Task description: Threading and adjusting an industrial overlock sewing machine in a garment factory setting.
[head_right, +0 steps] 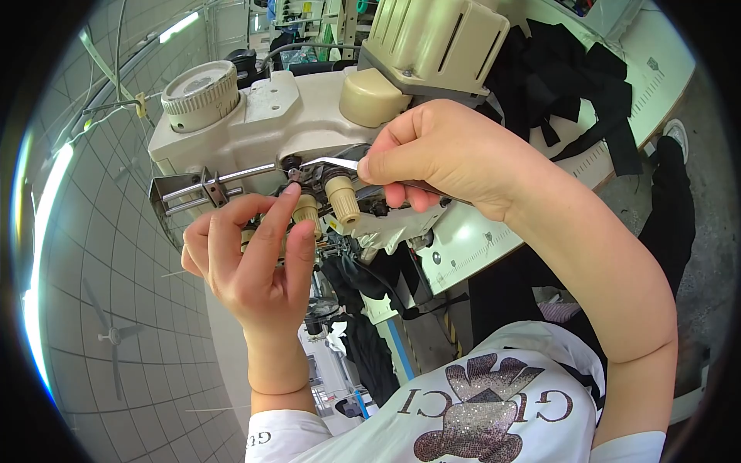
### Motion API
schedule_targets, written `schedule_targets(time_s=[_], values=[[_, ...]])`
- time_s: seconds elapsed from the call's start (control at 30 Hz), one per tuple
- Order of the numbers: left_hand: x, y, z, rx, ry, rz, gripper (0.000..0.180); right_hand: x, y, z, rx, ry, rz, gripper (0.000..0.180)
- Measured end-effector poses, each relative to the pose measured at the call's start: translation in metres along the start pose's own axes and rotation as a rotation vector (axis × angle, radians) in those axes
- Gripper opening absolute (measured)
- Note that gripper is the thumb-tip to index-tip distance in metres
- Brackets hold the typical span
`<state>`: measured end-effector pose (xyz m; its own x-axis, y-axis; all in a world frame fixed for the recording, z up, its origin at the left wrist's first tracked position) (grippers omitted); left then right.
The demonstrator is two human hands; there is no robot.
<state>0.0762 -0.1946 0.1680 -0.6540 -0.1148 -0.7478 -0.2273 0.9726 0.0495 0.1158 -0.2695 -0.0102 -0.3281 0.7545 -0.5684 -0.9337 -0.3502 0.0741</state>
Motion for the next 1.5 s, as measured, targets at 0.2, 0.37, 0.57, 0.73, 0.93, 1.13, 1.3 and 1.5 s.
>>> schedule_targets(time_s=[0.2, 0.37, 0.57, 0.73, 0.93, 1.13, 1.3, 1.5], values=[[-0.001, 0.001, 0.000, -0.005, 0.000, 0.004, 0.023, -0.002, -0.001, -0.002, -0.017, -0.010, 0.020, 0.015], [0.000, -0.001, -0.001, 0.003, -0.003, 0.021, 0.023, -0.002, -0.003, -0.012, 0.001, -0.032, -0.015, 0.015], [-0.006, -0.008, -0.008, 0.097, -0.009, 0.059, 0.020, -0.007, -0.001, -0.014, -0.049, -0.055, -0.011, 0.014], [-0.011, -0.040, -0.013, 0.003, 0.043, 0.203, 0.035, -0.009, 0.000, -0.014, -0.125, -0.124, -0.020, 0.013], [-0.013, -0.060, -0.005, -0.231, 0.028, 0.289, 0.041, -0.007, -0.002, -0.012, -0.136, -0.146, -0.014, 0.014], [-0.019, -0.057, -0.006, -0.212, -0.068, 0.283, 0.038, -0.011, -0.002, -0.008, 0.007, 0.031, -0.087, 0.014], [-0.019, -0.056, -0.007, -0.202, -0.068, 0.274, 0.038, -0.012, -0.001, -0.003, 0.062, 0.081, -0.073, 0.014], [-0.020, -0.053, -0.004, -0.186, -0.070, 0.283, 0.035, -0.009, -0.003, -0.002, 0.026, 0.057, -0.037, 0.014]])
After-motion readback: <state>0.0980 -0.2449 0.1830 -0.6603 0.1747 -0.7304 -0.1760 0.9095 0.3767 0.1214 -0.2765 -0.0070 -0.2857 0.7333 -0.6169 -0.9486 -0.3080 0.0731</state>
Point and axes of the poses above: each hand's wrist, its own y-axis away from the middle knuckle, its own z-axis out of the palm, x = y × z, the point moved 6 cm from there along -y, towards the middle knuckle, and after that the axes turned 13 degrees about z, right-handed, at the moved point
